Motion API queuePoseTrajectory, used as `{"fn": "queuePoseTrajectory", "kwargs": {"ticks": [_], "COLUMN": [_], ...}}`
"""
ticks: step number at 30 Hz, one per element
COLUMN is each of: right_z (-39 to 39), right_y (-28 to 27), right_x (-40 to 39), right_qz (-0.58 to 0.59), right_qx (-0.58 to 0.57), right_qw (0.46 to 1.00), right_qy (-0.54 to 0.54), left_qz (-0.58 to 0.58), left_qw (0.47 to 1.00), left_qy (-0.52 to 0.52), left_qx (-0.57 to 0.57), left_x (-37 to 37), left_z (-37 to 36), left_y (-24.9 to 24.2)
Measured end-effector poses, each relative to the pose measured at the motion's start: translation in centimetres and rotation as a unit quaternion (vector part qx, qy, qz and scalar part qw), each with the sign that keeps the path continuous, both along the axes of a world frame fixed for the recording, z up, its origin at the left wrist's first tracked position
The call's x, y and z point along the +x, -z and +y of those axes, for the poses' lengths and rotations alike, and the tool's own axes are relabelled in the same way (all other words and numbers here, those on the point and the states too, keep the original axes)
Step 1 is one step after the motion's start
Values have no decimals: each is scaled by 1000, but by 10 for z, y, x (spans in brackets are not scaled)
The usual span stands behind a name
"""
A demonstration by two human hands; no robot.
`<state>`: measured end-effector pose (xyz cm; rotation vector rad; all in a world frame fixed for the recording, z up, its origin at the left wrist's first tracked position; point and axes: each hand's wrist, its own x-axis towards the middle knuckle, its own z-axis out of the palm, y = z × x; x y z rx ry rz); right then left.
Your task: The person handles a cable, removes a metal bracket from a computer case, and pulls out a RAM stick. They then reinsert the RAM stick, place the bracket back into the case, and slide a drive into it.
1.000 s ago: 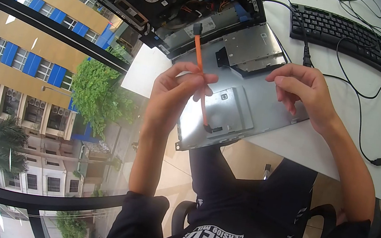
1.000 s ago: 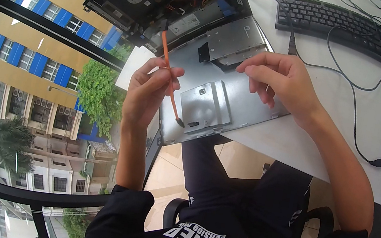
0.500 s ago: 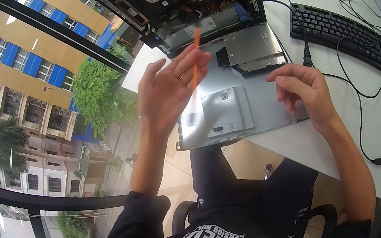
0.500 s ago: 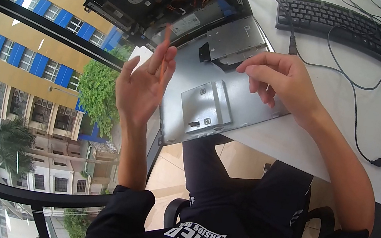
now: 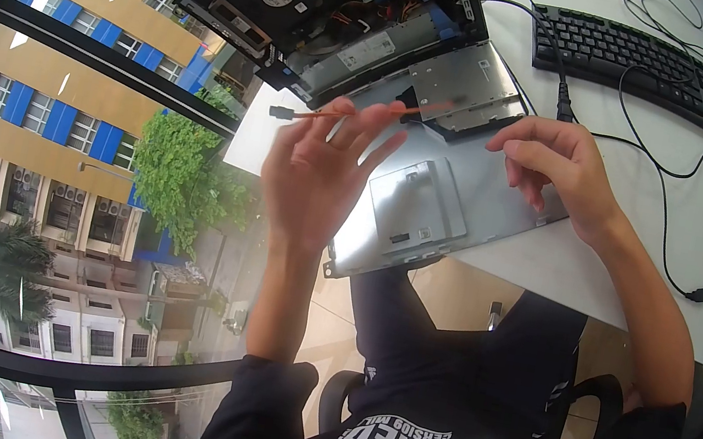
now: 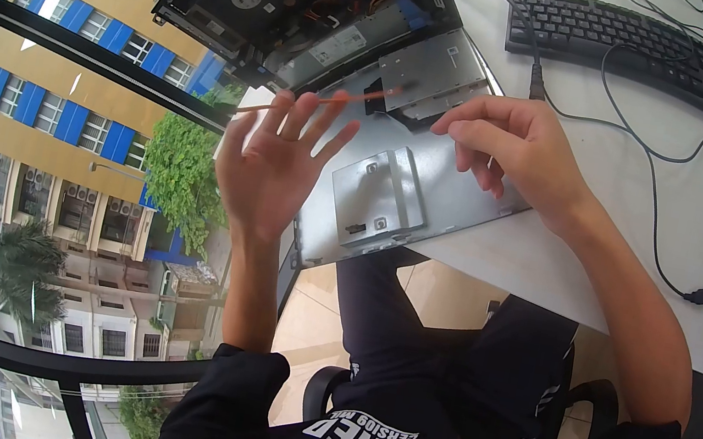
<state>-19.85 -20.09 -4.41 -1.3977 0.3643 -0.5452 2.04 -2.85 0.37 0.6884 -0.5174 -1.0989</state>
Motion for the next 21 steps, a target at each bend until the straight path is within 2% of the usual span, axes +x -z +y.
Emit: {"fn": "queuePoseTrajectory", "kwargs": {"ticks": [2, 5, 8, 11, 12, 15, 19, 21], "right_z": [0, 0, 0, 1, 2, 7, 6, 7], "right_y": [0, 0, 1, 1, 0, -5, -2, -3], "right_x": [0, 0, 1, 2, 3, 2, 1, 1], "right_qz": [0, 5, 12, 26, 32, 15, -3, -10], "right_qx": [0, -3, -11, -24, -31, -41, -48, -48], "right_qw": [1000, 1000, 1000, 999, 999, 999, 999, 999], "right_qy": [-1, 0, 1, -11, -16, -24, -8, -1], "left_qz": [-14, -248, -372, -343, -346, -371, -452, -524], "left_qw": [999, 968, 925, 932, 933, 915, 879, 843], "left_qy": [32, 1, -10, 66, 48, 93, 72, 21], "left_qx": [-34, -29, 83, 94, 83, 129, 134, 121], "left_x": [4, 14, -3, -14, -21, -31, -27, -29], "left_z": [2, 2, 5, 5, 3, 1, -3, -6], "left_y": [5, 18, 17, 10, 15, 5, 13, 16]}}
